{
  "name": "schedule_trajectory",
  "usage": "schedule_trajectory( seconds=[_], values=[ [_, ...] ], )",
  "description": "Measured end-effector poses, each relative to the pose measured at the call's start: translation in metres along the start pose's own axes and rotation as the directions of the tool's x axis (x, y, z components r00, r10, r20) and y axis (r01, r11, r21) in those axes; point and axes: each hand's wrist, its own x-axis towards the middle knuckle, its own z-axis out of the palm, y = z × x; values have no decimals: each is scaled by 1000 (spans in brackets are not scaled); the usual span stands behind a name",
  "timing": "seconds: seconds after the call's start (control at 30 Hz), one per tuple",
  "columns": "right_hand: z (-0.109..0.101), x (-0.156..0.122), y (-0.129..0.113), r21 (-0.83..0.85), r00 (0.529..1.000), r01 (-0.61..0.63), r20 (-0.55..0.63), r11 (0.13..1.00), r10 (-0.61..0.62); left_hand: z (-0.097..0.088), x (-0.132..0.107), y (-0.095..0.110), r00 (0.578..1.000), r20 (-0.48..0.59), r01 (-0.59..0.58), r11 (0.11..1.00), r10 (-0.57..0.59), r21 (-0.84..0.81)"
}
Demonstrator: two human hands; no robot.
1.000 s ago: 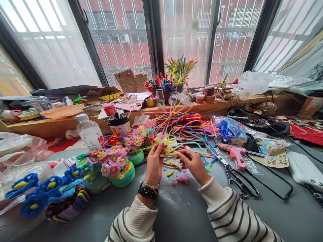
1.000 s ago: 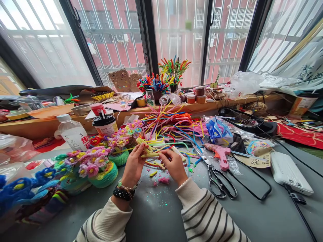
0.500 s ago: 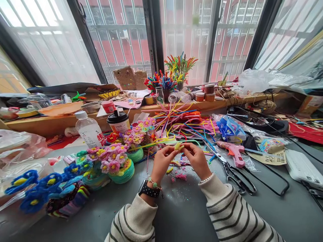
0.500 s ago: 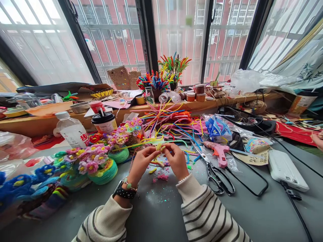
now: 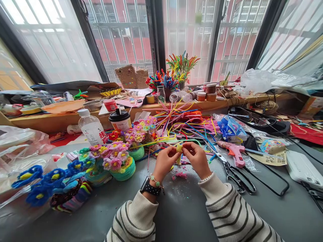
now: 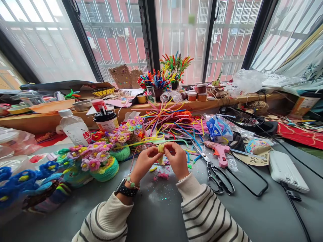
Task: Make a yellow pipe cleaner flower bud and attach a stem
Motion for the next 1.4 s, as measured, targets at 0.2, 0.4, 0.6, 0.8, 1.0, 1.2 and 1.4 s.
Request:
schedule_trajectory(
  seconds=[0.2, 0.4, 0.6, 0.8, 1.0, 1.2, 1.4],
  values=[
    [0, -1, -5, -151, 991, 117, -44, 982, -125, 0, -1, -1, 998, -49, -41, 996, 45, 79],
    [0, -3, -5, -233, 967, 232, -51, 944, -250, 1, -1, -1, 993, -74, -89, 995, 92, 35],
    [1, -3, -4, -294, 961, 246, -49, 923, -272, 0, -2, 3, 993, -56, -104, 994, 106, 32],
    [0, -3, -5, -292, 965, 239, -30, 926, -259, 1, -1, 2, 997, 24, -66, 997, 67, -38],
    [-3, -1, -4, -289, 974, 223, 18, 931, -227, 0, 0, 2, 996, 89, 34, 985, -19, -168],
    [-4, 1, -4, -60, 993, 99, 65, 993, -95, -3, 1, 3, 975, 194, 149, 962, -105, -227],
    [-4, 1, -3, -61, 986, 149, 84, 987, -144, -2, 0, 7, 947, 256, 274, 907, -195, -320]
  ],
)
